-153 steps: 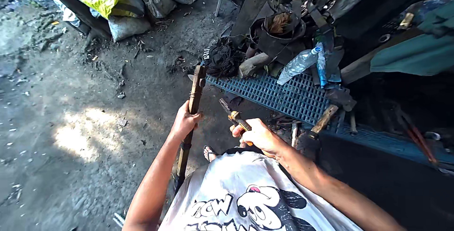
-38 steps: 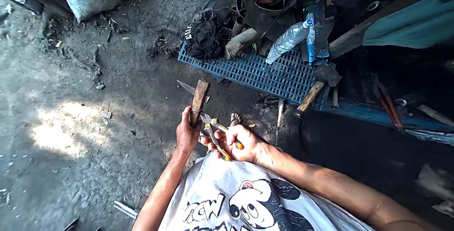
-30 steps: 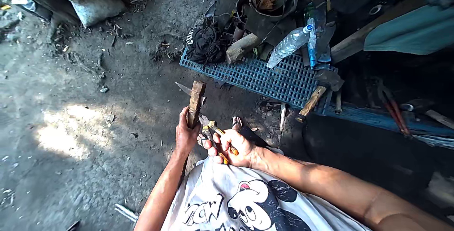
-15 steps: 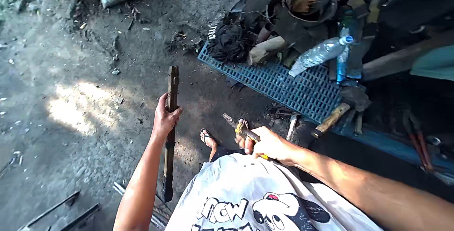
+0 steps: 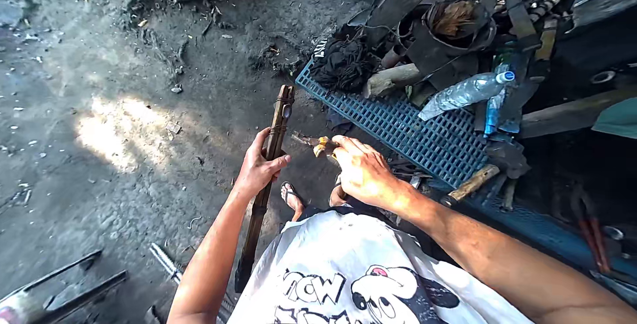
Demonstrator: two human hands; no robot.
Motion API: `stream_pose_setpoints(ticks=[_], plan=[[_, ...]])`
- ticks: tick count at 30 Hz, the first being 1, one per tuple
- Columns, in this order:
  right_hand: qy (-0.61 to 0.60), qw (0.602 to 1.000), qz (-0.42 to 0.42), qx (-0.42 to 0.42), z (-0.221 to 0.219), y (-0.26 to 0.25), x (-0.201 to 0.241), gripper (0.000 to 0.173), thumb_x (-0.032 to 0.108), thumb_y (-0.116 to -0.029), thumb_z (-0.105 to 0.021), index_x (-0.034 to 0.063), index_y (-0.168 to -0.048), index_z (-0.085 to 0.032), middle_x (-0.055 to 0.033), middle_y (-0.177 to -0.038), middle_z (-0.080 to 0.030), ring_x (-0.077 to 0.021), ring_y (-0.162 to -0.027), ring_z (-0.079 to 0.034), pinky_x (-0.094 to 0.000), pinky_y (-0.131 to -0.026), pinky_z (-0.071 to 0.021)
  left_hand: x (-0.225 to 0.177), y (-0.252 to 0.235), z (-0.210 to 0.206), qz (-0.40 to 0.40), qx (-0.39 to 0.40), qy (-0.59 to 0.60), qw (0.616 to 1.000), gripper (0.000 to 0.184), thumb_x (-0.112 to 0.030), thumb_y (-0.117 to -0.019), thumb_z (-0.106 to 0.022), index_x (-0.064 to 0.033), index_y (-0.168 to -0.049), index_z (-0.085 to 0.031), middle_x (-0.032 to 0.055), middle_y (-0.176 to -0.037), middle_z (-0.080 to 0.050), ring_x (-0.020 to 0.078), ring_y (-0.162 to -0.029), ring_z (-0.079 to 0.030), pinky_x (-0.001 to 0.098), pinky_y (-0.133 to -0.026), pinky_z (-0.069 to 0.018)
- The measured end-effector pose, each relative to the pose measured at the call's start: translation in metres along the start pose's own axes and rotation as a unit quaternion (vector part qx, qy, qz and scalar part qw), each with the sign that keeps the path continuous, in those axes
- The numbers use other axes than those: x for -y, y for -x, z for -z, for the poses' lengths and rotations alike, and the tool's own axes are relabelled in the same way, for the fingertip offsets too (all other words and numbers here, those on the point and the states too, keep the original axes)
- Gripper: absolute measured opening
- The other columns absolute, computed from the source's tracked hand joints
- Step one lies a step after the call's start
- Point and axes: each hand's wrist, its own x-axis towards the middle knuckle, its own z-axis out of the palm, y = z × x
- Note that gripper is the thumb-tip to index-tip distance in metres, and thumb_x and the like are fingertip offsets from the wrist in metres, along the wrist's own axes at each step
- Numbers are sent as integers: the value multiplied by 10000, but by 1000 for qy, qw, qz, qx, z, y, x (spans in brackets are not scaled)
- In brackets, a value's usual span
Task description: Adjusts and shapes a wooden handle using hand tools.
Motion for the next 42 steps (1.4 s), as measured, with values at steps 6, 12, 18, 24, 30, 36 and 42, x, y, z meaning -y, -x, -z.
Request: stream_pose_setpoints(ticks=[6, 12, 18, 24, 30, 36, 42], plan=[[68, 996, -44, 23, 7, 8, -6, 318, 57, -917, -582, -19, -1219, -648, -192, -1616, -378, -342, -1514, -342, -573, -1205, -283, 3, 4, -9, -5, 23, 16, 1000, 811, -149, -896, -790, -212, -1569, -341, 122, -849, -692, 177, -549, -628, 284, -488, -553], [22, 999, -38, 10, 1, 26, -18, 358, 45, -892, -559, -11, -1233, -652, -179, -1586, -426, -343, -1481, -392, -588, -1201, -281, -1, -1, -23, -3, 49, -23, 999, 741, -216, -951, -738, -184, -1582, -350, 111, -912, -706, 172, -575, -636, 289, -514, -564], [-119, 990, -66, 43, 2, 36, -15, 394, 7, -855, -582, 0, -1242, -654, -146, -1494, -518, -316, -1307, -558, -517, -1037, -481, -6, -11, -43, -18, 31, -141, 989, 498, -210, -957, -704, -82, -1398, -510, 86, -885, -664, 163, -613, -651, 325, -567, -593], [-280, 951, -113, 64, -1, 38, -31, 370, -69, -824, -593, 38, -1164, -693, -108, -1243, -665, -211, -1116, -642, -413, -942, -534, -10, -20, -65, -38, -17, -345, 938, 578, -282, -973, -669, -134, -1489, -457, 125, -1051, -710, 252, -933, -705, 487, -873, -575], [-662, 735, -96, 116, -14, 44, -61, 358, -20, -702, -541, 11, -1033, -673, -130, -1118, -727, -247, -943, -724, -388, -688, -619, -5, -26, -83, -89, -33, -396, 913, 579, -276, -978, -643, -101, -1498, -459, 140, -1088, -719, 272, -945, -715, 483, -875, -581], [-717, 672, -83, 164, -13, 56, -80, 328, -19, -719, -510, 28, -998, -677, -144, -1159, -722, -270, -967, -727, -411, -718, -627, 2, -31, -75, -210, -14, -464, 861, 504, -250, -956, -651, -94, -1428, -567, 142, -1114, -733, 293, -889, -743, 507, -778, -608], [-727, 661, -127, 133, -10, 64, -69, 191, -25, -681, -534, 66, -834, -602, -108, -911, -708, -191, -719, -682, -319, -591, -563, 12, -27, -81, -232, -18, -441, 867, 496, -205, -929, -661, -17, -1382, -587, 161, -1076, -741, 291, -878, -745, 482, -785, -610]])
